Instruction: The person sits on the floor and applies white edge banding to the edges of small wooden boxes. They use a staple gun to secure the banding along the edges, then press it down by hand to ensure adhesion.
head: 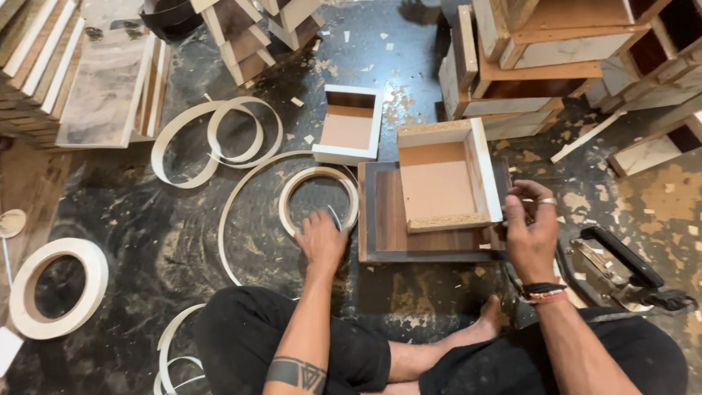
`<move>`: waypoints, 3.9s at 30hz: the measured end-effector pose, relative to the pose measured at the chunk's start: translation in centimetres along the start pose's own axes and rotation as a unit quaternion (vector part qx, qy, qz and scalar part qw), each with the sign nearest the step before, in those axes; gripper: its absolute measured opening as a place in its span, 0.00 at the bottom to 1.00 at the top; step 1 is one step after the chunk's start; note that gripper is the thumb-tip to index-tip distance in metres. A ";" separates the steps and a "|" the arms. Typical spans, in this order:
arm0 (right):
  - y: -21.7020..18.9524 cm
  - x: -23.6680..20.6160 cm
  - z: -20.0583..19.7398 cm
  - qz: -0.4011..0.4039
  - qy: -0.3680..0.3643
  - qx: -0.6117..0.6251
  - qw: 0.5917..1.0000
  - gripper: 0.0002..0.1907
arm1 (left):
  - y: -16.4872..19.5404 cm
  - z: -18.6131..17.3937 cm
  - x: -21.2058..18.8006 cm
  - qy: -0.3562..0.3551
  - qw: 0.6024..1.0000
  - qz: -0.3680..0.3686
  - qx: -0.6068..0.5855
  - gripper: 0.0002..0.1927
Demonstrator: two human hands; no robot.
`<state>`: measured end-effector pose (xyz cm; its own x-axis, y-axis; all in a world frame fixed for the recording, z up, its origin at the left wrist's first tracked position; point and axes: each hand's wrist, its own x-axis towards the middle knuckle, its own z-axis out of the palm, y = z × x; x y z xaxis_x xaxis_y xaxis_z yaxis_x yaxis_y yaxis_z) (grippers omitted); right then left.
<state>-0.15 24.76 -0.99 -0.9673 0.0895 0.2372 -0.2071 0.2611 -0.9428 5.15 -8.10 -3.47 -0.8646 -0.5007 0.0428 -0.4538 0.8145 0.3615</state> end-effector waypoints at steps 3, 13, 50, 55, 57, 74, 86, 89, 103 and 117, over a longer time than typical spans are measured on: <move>-0.8 -0.7 0.2 -0.042 -0.004 -0.022 0.999 0.15 | 0.1 0.3 -0.5 -0.053 0.992 0.047 0.108 0.12; -4.5 -0.7 -0.7 -0.292 -0.003 -0.318 0.902 0.25 | 7.2 -6.5 -1.6 -0.176 0.911 0.266 -0.261 0.16; -2.6 0.3 -2.5 -0.051 -0.147 -0.090 0.984 0.13 | 13.0 -2.1 -3.7 -0.033 0.848 0.463 -0.255 0.11; -2.5 0.2 -2.8 -0.006 -0.166 -0.019 0.986 0.12 | 13.5 -1.7 -4.1 -0.035 0.859 0.454 -0.233 0.11; -2.6 0.2 -2.9 -0.016 -0.173 -0.023 0.985 0.16 | 13.5 -1.7 -4.1 -0.027 0.857 0.462 -0.227 0.11; 0.0 6.5 -16.4 0.263 -0.322 -0.486 0.769 0.37 | 13.4 -2.0 -4.4 0.005 0.853 0.475 -0.216 0.09; -6.2 6.8 -12.1 0.120 -0.140 -0.400 0.898 0.31 | 12.8 -1.5 -4.8 -0.009 0.870 0.433 -0.236 0.07; -9.1 7.7 -10.6 0.064 -0.158 -0.413 0.895 0.29 | 12.9 -1.5 -4.8 -0.005 0.871 0.431 -0.237 0.07; -12.0 6.9 -3.0 -0.086 -0.203 -0.553 0.804 0.27 | 12.3 -1.5 -4.5 0.036 0.850 0.489 -0.193 0.08; -13.9 4.9 2.4 -0.123 -0.283 -0.454 0.836 0.22 | 6.6 -3.0 -4.5 0.059 0.859 0.443 -0.248 0.06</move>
<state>-2.37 19.25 12.74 -0.8794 -0.4761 0.0075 -0.4621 0.8495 -0.2546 6.69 -1.38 1.54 -0.7817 0.2020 0.5900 0.5449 0.6814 0.4886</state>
